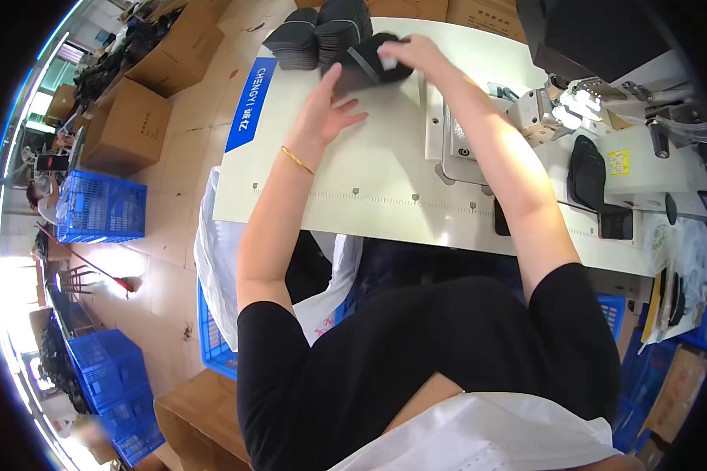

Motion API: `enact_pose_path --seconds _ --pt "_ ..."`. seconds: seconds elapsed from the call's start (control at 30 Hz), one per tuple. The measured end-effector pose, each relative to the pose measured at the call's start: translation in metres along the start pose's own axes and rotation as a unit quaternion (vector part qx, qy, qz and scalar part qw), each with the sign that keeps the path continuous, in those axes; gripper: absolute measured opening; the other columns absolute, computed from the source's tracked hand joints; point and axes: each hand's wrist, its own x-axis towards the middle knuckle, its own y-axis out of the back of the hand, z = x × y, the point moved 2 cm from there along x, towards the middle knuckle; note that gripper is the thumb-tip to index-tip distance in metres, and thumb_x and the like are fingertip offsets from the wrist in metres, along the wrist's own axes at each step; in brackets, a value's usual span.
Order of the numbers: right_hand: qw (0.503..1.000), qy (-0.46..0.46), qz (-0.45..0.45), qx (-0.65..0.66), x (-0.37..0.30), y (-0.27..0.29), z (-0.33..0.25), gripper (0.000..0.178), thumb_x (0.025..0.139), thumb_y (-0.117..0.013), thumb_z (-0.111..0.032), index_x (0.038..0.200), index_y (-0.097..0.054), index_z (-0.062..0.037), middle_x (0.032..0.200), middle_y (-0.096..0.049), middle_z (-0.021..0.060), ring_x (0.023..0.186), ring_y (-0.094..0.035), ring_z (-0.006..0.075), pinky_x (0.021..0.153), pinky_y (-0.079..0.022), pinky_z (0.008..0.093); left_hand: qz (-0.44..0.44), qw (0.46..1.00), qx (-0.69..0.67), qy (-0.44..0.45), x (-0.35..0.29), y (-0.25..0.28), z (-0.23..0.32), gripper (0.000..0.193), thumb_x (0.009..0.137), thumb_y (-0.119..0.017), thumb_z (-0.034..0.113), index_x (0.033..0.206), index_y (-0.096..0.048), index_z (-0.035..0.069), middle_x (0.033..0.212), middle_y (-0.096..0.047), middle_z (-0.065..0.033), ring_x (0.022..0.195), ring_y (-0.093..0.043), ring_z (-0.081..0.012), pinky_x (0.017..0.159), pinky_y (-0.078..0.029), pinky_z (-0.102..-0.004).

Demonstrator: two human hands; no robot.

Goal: The person takes shoe components from a bag in a basket, aligns the fabric pieces together by hand, and stitches them using a sewing machine.

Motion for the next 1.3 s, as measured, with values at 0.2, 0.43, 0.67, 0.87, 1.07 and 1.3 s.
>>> enact_pose_path --seconds 0.2,0.43,0.67,0.87,1.07,1.3 --pt "0.987 0.116 -0.011 0.115 -0.148 -0.04 -0.014 0.067 0.066 -0.083 -0.024 0.12 -0.046 -0.0076 0.132 -0.047 0.0186 0.124 -0.044 0.0345 0.102 -0.04 0.0419 -0.111 0.98 -0.151 -0.065 -0.026 0.043 -0.035 0.051 0.091 -0.053 0.005 0.138 -0.031 0.0 0.13 -0.047 -0.0209 0.109 -0.059 -0.0355 0.093 -0.053 -0.052" --pt "0.776 0.51 0.247 -0.277 -0.233 -0.045 -0.005 0.032 0.067 -0.072 -0.012 0.093 -0.054 -0.0106 0.131 -0.05 0.0136 0.124 -0.046 0.033 0.097 -0.041 0.0479 -0.199 0.965 -0.15 0.078 -0.092 -0.006 -0.043 0.072 0.101 -0.037 0.053 0.145 -0.027 -0.002 0.133 -0.048 -0.0206 0.123 -0.051 -0.0314 0.101 -0.045 -0.0512" --pt "0.871 0.411 0.262 0.062 -0.316 -0.021 0.005 0.03 0.075 -0.071 0.0 0.101 -0.057 -0.0027 0.119 -0.053 0.0157 0.113 -0.052 0.0359 0.093 -0.044 0.0409 -0.162 0.986 0.049 0.006 -0.134 -0.029 -0.074 0.052 0.086 -0.059 0.02 0.131 -0.048 -0.004 0.123 -0.06 -0.0161 0.111 -0.06 -0.0281 0.098 -0.048 -0.0396" --pt "0.914 0.365 0.15 0.094 -0.36 0.011 0.033 0.018 0.079 -0.073 -0.008 0.087 -0.058 -0.0031 0.092 -0.057 0.01 0.085 -0.058 0.0261 0.073 -0.046 0.0349 -0.21 0.972 0.047 0.089 -0.15 -0.062 -0.102 0.067 0.078 -0.064 0.03 0.132 -0.047 -0.006 0.126 -0.059 -0.0165 0.115 -0.058 -0.0273 0.101 -0.044 -0.0376" --pt "0.934 0.198 -0.031 0.295 -0.43 0.066 0.072 0.015 0.09 -0.067 -0.019 0.089 -0.065 -0.0041 0.077 -0.061 0.0004 0.068 -0.054 0.0078 0.059 -0.041 0.025 -0.458 0.791 0.362 0.186 -0.153 -0.146 -0.082 0.102 0.058 -0.081 0.022 0.144 -0.035 -0.008 0.131 -0.054 -0.0136 0.123 -0.049 -0.0228 0.108 -0.031 -0.0325" --pt "0.922 -0.041 0.369 0.112 -0.478 0.232 0.181 0.02 0.09 -0.058 -0.022 0.094 -0.07 -0.0071 0.076 -0.061 -0.0063 0.063 -0.045 0.0024 0.058 -0.038 0.0202 -0.276 0.893 0.306 0.18 -0.171 -0.133 -0.082 0.083 0.075 -0.074 0.03 0.141 -0.038 -0.006 0.134 -0.053 -0.0162 0.124 -0.053 -0.0262 0.106 -0.04 -0.0374"
